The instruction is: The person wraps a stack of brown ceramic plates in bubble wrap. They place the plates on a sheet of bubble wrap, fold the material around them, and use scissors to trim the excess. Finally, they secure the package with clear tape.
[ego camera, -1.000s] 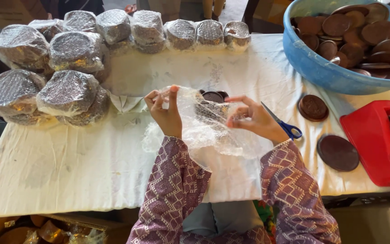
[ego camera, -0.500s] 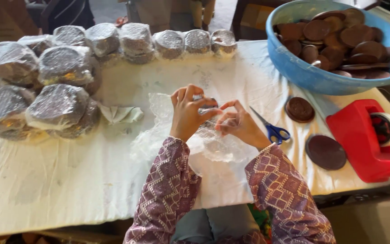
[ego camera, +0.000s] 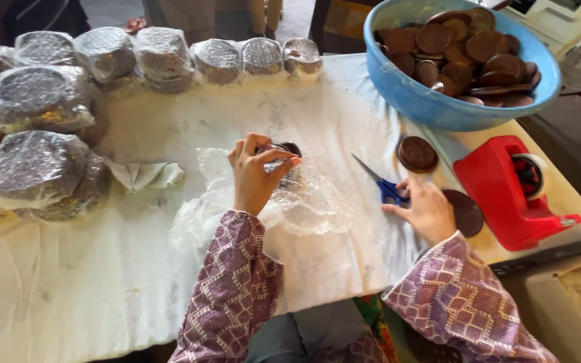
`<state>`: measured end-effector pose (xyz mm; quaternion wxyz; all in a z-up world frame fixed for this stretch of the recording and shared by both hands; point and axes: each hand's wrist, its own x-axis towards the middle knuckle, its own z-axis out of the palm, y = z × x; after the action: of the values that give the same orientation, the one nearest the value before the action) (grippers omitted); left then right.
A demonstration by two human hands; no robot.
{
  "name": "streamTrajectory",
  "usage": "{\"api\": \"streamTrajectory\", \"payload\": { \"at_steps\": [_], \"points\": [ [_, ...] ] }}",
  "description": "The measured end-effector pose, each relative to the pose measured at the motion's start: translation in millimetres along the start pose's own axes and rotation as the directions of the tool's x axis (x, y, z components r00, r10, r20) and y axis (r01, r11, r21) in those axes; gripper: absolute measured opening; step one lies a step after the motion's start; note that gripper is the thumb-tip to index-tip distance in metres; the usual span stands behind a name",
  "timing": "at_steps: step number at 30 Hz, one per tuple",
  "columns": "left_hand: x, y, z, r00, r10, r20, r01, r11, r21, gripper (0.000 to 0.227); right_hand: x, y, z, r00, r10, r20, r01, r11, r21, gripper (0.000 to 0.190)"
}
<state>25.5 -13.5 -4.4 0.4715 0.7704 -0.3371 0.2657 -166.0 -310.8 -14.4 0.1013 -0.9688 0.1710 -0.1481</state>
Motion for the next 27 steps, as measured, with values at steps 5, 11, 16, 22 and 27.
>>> {"api": "streamTrajectory", "payload": {
  "at_steps": [5,11,16,22,27],
  "points": [
    [3,4,-1,1.0,-0.005,0.015,0.005,1.0,0.008,0.017,8,21,-5,0.987,0.116,0.111,-0.116,0.993,-0.008,0.058],
    [4,7,-9,0.999,-0.051,0.009,0.051,0.998,-0.027,0.024,20,31,-12,0.95,0.148,0.276,-0.127,0.988,-0.092,0.047],
    [3,6,-5,0.998,-0.051,-0.026,0.05,0.998,-0.031,0.025,21,27,-35,0.907,0.099,0.41,-0.143,0.987,0.077,0.035],
    [1,9,-1,0.999,-0.042,0.006,0.042,0.999,-0.031,0.023,39,34,-32,0.898,-0.224,0.379,-0.051,0.802,0.595,0.039],
    [1,8,0,0.999,-0.046,0.019,0.047,0.999,-0.027,0.024,49,-22,-44,0.819,-0.384,0.426,0.18,0.877,0.445,0.053]
  ]
}}
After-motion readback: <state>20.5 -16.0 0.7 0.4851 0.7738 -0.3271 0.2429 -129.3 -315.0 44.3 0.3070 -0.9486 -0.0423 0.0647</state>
